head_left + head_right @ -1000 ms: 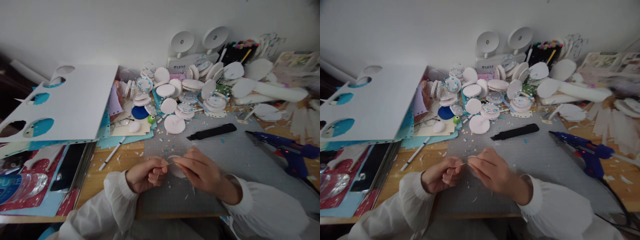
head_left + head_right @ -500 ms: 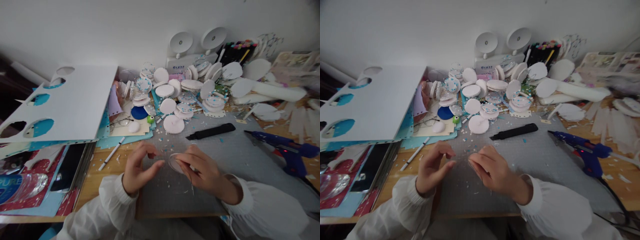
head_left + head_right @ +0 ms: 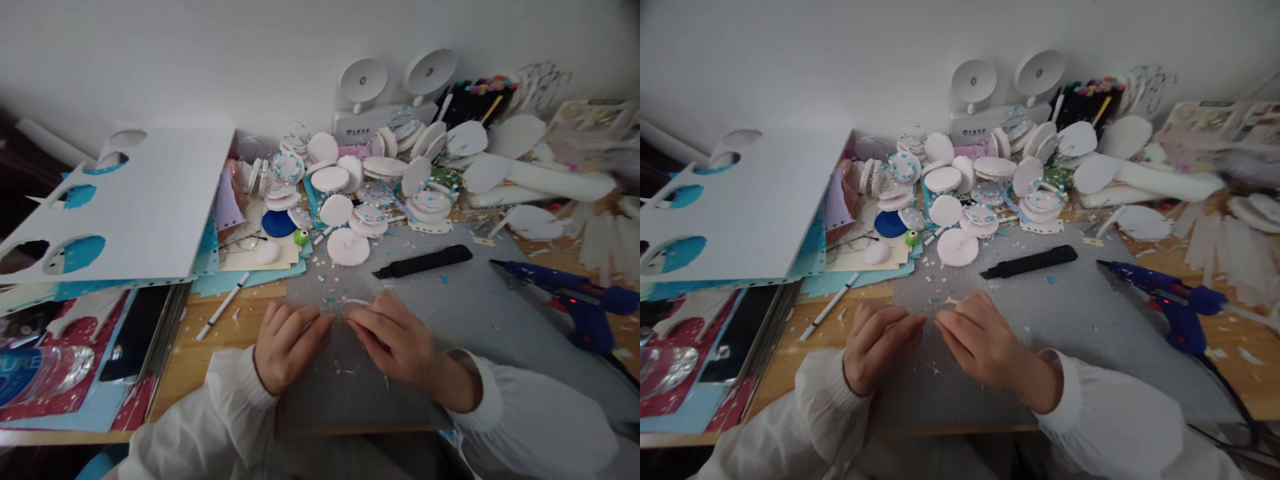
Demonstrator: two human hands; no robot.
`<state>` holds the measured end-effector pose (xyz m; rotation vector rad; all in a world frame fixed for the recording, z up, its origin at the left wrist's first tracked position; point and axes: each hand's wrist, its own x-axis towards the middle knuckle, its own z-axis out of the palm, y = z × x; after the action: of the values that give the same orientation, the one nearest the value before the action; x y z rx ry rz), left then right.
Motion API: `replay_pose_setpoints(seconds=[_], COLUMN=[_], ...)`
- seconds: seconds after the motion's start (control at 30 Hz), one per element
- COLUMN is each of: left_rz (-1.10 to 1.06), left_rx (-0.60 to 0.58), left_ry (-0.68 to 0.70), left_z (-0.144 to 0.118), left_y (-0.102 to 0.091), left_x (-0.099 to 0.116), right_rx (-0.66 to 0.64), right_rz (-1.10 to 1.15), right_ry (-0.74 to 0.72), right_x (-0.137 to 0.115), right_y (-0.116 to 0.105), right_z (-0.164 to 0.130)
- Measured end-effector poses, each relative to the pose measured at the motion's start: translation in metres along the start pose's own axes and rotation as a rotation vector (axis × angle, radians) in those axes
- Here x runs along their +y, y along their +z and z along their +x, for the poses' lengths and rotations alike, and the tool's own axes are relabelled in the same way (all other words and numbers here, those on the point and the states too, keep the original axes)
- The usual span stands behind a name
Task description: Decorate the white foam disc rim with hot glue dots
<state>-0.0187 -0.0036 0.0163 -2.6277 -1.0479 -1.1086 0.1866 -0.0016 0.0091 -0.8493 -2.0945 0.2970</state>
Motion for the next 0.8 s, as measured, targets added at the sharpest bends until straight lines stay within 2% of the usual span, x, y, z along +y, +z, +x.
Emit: replay_pose_setpoints(seconds=[0.17, 0.33, 0.43, 0.57, 0.63, 0.73, 0.8], left_rz=[0.033, -0.05, -0.274, -0.671, -0.829, -0.935, -0.844], left_rx=[0.011, -0.002, -0.044, -0.181, -0.252, -0.31, -0.311], left_ry=[-0.002, -0.111, -0.298, -0.744, -0.9, -0.957, -0.873], left_z=[-0.002, -0.003, 0.005, 0.018, 0.022, 0.023, 0.023], left_y=[0.001, 0.008, 0.005, 0.0, -0.001, -0.001, -0.001], left_x=[0.001, 0.004, 0.008, 0.011, 0.01, 0.007, 0.007], right_rx=[-0.007, -0.005, -0.009, -0.031, -0.026, -0.02, -0.026], right_rz=[-0.003, -0.05, -0.092, -0.113, -0.083, -0.037, -0.028], right_ry=[0.036, 0.005, -0.053, -0.068, -0.044, -0.021, -0.02], right_x=[-0.001, -0.001, 0.0, 0.004, 0.005, 0.007, 0.007], right_y=[0.001, 0.001, 0.0, -0.001, -0.001, -0.002, -0.002], right_z=[-0.002, 0.0, 0.002, 0.002, 0.001, 0.0, 0.0])
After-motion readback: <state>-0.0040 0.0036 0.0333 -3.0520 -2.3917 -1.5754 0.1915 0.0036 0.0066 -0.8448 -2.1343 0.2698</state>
